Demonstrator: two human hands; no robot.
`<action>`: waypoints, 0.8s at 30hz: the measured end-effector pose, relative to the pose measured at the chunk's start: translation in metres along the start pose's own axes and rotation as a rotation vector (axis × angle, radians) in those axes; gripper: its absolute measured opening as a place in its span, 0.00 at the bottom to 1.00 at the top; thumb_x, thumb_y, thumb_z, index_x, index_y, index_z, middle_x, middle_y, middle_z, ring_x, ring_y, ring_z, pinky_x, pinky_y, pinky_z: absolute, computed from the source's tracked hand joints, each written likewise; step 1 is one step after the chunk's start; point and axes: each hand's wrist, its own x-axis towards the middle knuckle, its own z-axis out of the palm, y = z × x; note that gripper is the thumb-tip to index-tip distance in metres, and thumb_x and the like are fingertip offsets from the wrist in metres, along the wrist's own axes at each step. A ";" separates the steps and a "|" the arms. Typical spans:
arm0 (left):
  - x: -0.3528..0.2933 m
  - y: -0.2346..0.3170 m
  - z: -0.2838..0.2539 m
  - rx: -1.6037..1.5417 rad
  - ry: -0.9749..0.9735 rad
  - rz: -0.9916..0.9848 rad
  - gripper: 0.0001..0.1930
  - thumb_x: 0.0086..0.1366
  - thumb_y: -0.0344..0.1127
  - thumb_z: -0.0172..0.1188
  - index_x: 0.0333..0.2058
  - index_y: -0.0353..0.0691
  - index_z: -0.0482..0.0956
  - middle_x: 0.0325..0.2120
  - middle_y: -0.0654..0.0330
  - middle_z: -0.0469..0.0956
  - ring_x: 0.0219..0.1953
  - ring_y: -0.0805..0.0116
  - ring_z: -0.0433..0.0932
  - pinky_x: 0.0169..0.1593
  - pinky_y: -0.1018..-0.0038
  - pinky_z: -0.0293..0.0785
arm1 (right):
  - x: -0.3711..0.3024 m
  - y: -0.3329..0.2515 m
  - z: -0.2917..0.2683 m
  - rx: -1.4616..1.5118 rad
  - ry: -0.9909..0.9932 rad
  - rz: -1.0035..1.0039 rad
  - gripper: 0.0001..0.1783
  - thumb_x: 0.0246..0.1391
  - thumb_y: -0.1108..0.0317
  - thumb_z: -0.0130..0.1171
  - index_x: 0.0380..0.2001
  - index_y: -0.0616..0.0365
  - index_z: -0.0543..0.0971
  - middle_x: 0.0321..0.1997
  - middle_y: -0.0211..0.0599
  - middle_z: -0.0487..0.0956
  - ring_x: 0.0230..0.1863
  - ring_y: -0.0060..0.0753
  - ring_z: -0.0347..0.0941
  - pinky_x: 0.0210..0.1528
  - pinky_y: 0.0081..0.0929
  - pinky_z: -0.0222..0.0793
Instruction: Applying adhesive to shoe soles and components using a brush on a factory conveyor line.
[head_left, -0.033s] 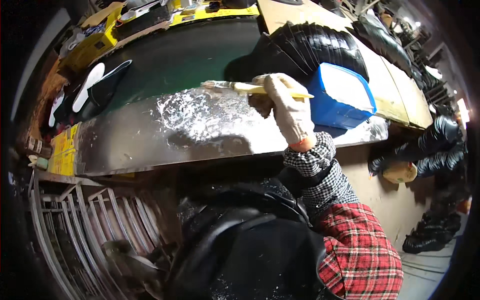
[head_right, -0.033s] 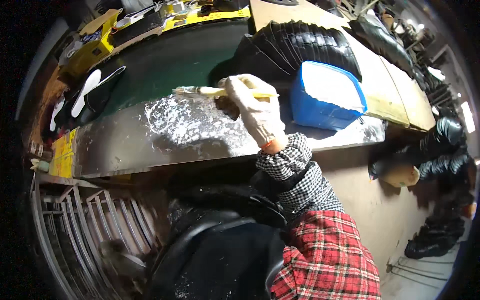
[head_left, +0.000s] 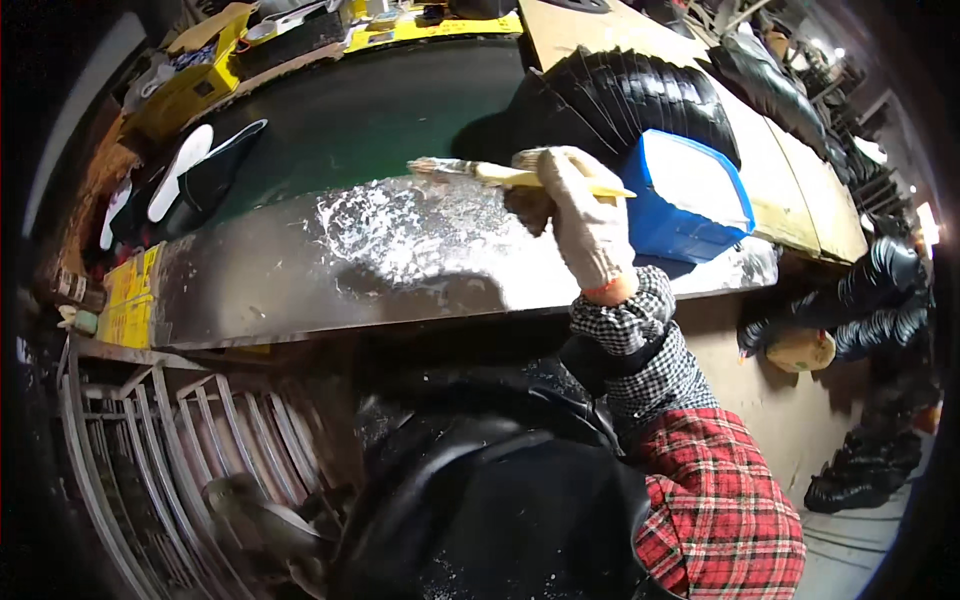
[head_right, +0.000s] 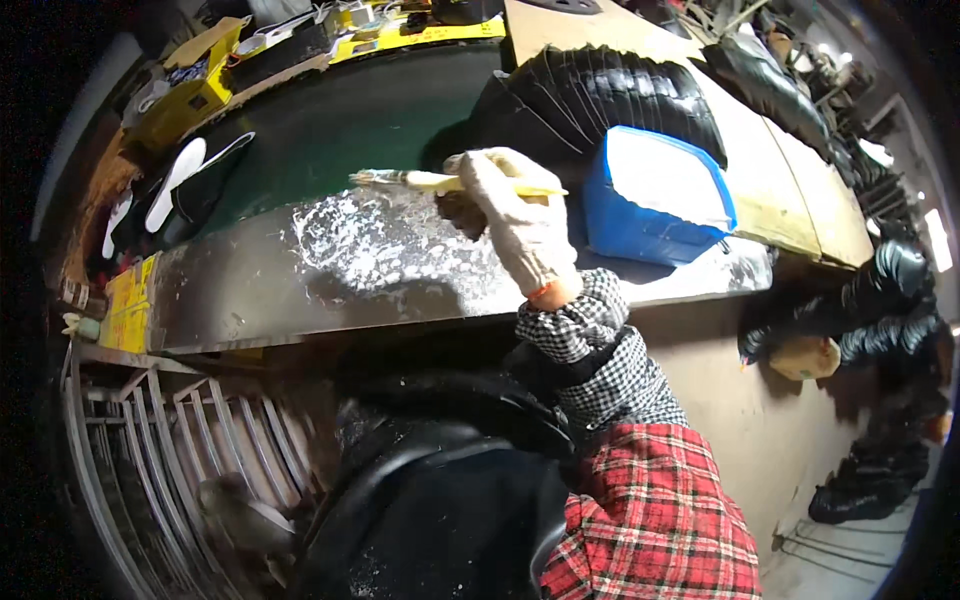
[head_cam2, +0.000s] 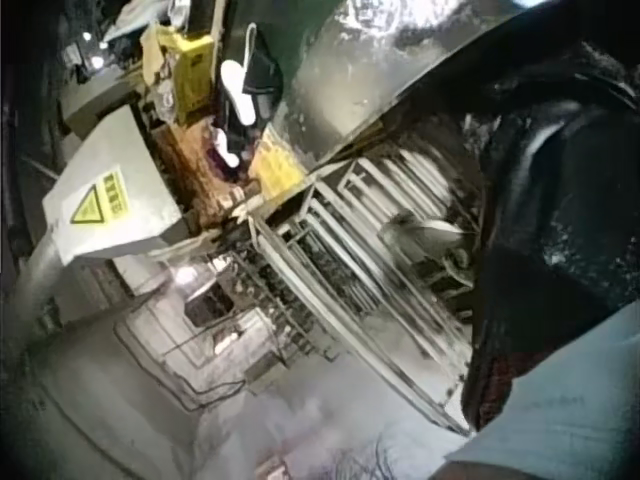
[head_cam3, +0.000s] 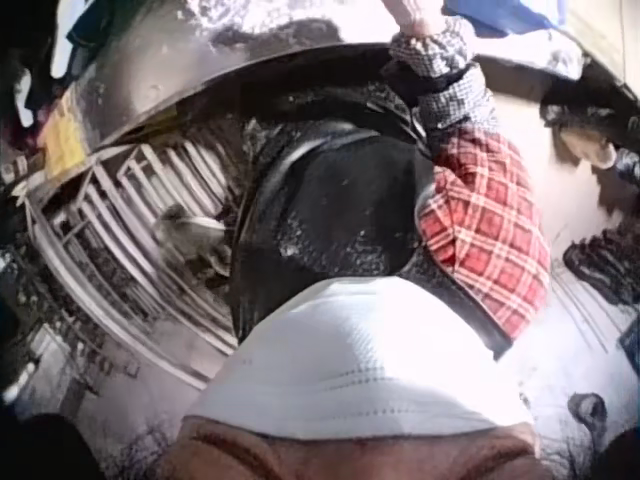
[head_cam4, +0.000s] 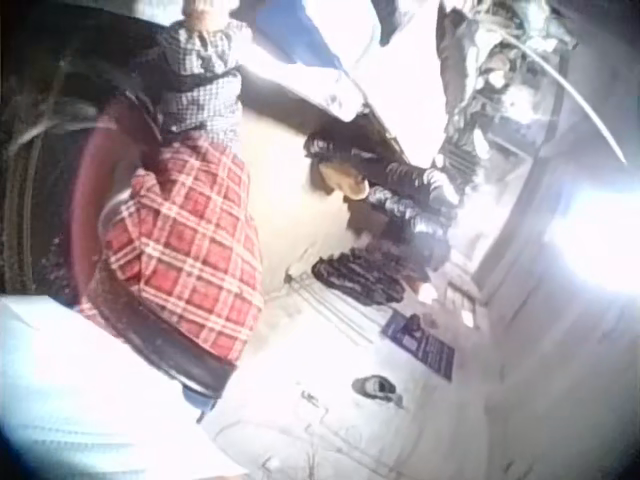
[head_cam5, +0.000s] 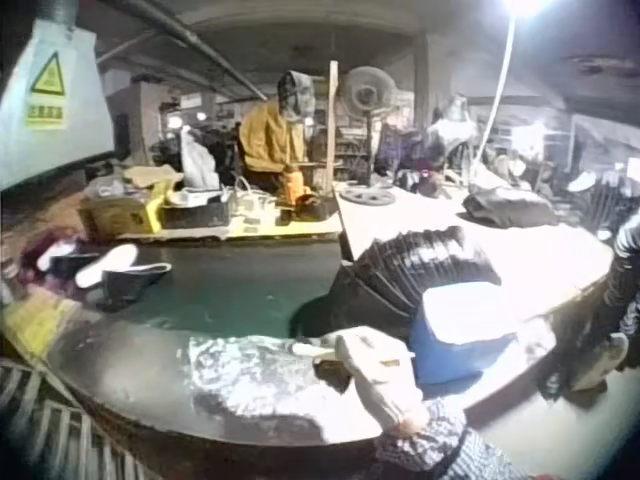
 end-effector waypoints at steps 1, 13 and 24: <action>-0.002 -0.008 -0.003 0.088 0.045 0.045 0.27 0.69 0.47 0.49 0.60 0.35 0.61 0.55 0.55 0.68 0.54 0.59 0.71 0.58 0.61 0.67 | -0.001 -0.006 -0.004 0.058 -0.001 0.017 0.13 0.60 0.64 0.56 0.39 0.63 0.80 0.33 0.36 0.82 0.29 0.20 0.76 0.33 0.16 0.70; 0.162 -0.082 0.156 0.310 -0.409 -0.207 0.47 0.53 0.43 0.64 0.65 0.28 0.48 0.59 0.35 0.58 0.58 0.43 0.65 0.66 0.39 0.49 | -0.027 -0.104 -0.187 -0.840 0.491 -0.191 0.14 0.60 0.61 0.57 0.36 0.63 0.81 0.27 0.28 0.79 0.26 0.15 0.70 0.28 0.15 0.64; 0.170 -0.124 0.077 0.020 -0.142 -0.563 0.43 0.61 0.65 0.50 0.60 0.29 0.60 0.51 0.33 0.70 0.41 0.39 0.80 0.30 0.60 0.82 | -0.029 -0.090 -0.200 -0.893 0.292 -0.305 0.10 0.60 0.66 0.57 0.38 0.61 0.79 0.27 0.31 0.79 0.29 0.17 0.72 0.31 0.18 0.68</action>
